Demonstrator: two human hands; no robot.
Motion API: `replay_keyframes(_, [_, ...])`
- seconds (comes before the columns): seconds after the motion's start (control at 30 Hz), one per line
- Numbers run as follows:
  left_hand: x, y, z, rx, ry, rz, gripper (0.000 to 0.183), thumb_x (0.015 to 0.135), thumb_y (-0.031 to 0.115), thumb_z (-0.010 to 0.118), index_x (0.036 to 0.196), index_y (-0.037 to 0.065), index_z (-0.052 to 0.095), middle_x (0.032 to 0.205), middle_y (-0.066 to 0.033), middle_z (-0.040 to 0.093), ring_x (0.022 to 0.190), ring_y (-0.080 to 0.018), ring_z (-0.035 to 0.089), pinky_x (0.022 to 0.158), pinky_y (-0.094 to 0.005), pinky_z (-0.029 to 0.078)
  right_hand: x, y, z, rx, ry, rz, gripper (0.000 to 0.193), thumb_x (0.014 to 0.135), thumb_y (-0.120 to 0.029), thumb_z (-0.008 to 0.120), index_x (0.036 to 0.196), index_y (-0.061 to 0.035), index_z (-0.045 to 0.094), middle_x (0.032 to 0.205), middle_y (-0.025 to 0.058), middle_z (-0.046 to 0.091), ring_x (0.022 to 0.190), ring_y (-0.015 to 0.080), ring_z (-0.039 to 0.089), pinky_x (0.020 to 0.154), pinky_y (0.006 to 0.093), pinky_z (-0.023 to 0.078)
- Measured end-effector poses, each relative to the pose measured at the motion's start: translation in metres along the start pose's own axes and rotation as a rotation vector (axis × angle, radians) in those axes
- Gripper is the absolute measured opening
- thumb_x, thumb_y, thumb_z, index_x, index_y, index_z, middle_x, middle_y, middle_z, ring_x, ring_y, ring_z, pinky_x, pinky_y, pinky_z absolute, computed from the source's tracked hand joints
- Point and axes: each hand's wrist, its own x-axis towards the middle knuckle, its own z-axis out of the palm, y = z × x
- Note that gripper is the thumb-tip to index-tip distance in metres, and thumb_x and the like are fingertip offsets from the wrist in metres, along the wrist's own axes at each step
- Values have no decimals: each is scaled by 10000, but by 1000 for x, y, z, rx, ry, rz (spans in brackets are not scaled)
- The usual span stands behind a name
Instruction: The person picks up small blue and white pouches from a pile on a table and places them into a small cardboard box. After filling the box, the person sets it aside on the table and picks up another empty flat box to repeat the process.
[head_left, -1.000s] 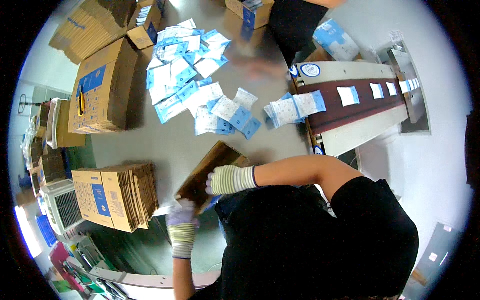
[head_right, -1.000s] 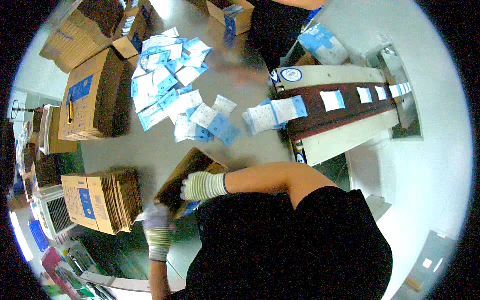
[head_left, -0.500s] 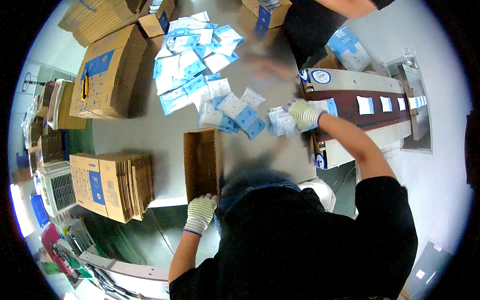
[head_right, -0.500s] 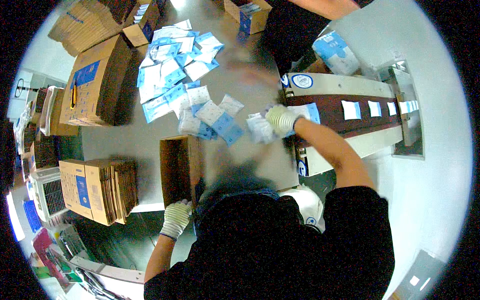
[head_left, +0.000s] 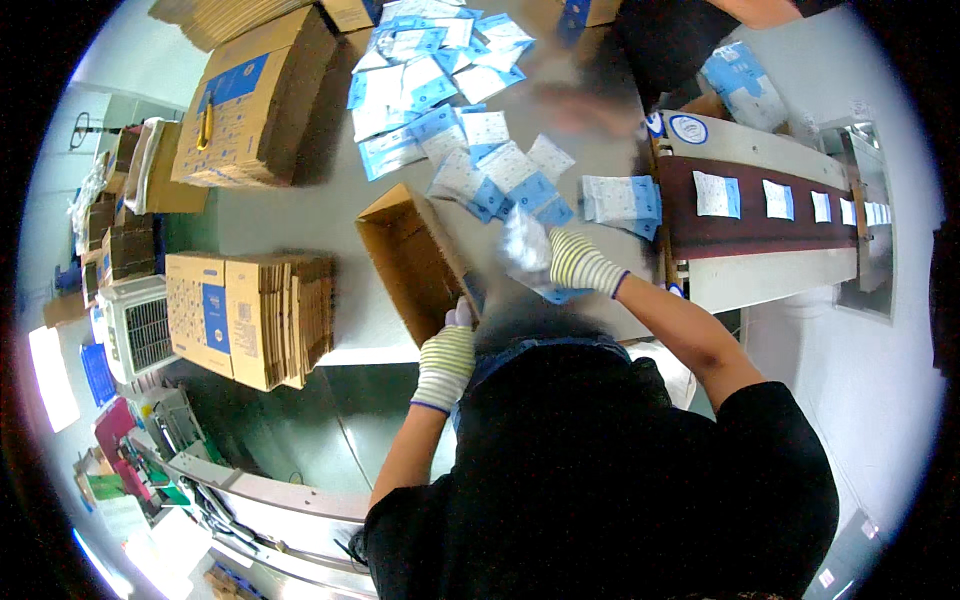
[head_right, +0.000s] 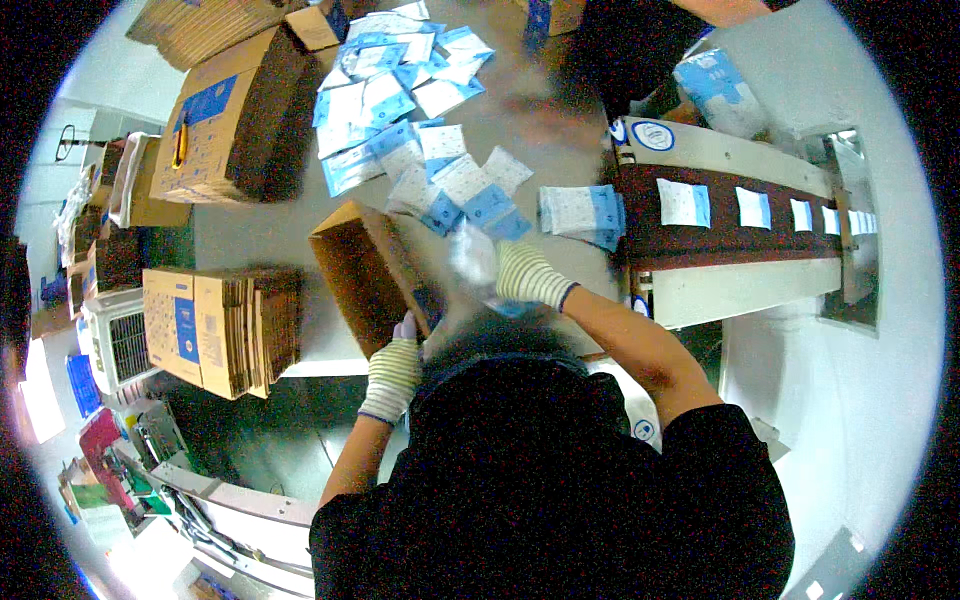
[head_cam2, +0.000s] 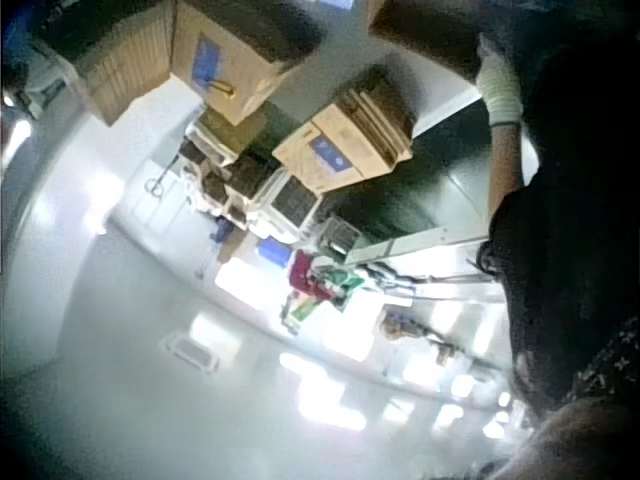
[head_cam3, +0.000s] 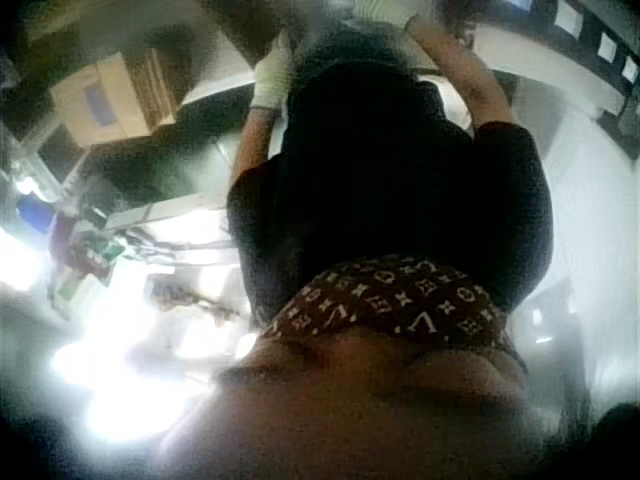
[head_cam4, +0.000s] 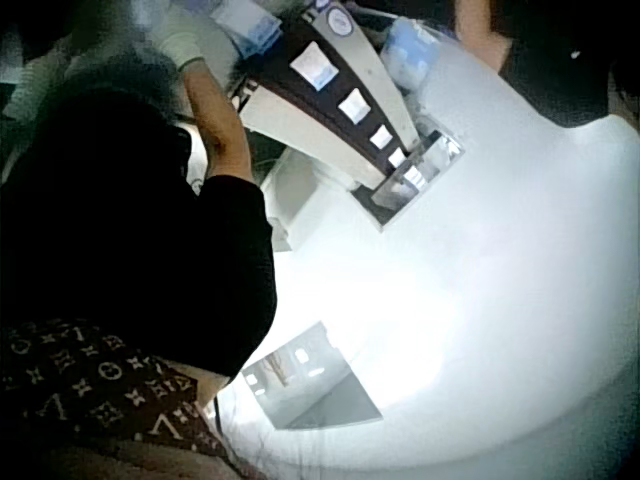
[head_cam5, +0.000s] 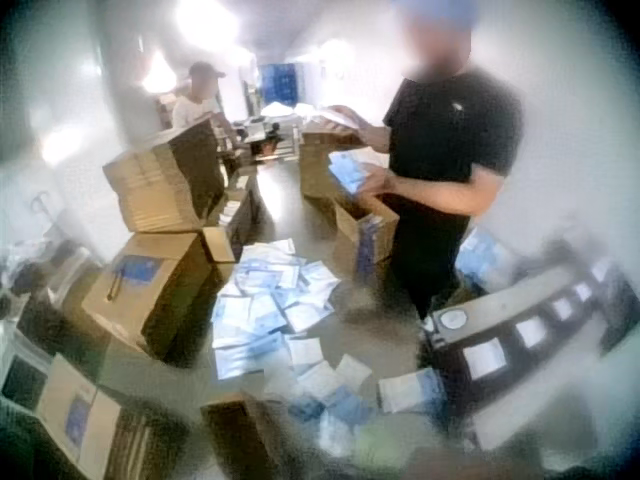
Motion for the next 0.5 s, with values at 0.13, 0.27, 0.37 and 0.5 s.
replay_keyframes(0.13, [13,24,4,-50,-54,-75,203,856,120,375,964,16,511,894,-227,599,729,-340,618,593,-446,492,-3,-111,-61,676,409,-886,187,816,-115,519,977,-43,583,1044,143,595,948,252,577,823,367,484])
replay_keyframes(0.27, [15,21,31,89,-130,-62,187,827,103,417,815,44,594,758,-178,633,679,-275,638,583,-405,512,15,-137,-37,132,194,-418,388,648,-258,678,966,-51,595,997,156,606,972,293,566,892,385,427])
replay_keyframes(0.37, [10,22,35,49,-260,7,207,831,96,418,932,58,595,814,-146,637,742,-294,639,642,-406,517,19,-118,5,-135,192,-618,551,608,-354,690,1070,-83,560,1123,113,566,1162,232,450,1064,413,225])
replay_keyframes(0.5, [-5,25,-81,-86,469,403,220,830,130,456,1006,42,555,890,-169,622,808,-299,614,689,-418,496,23,-103,13,-642,15,-528,583,712,-495,545,1155,-115,525,1195,23,540,1239,216,368,1065,571,43])
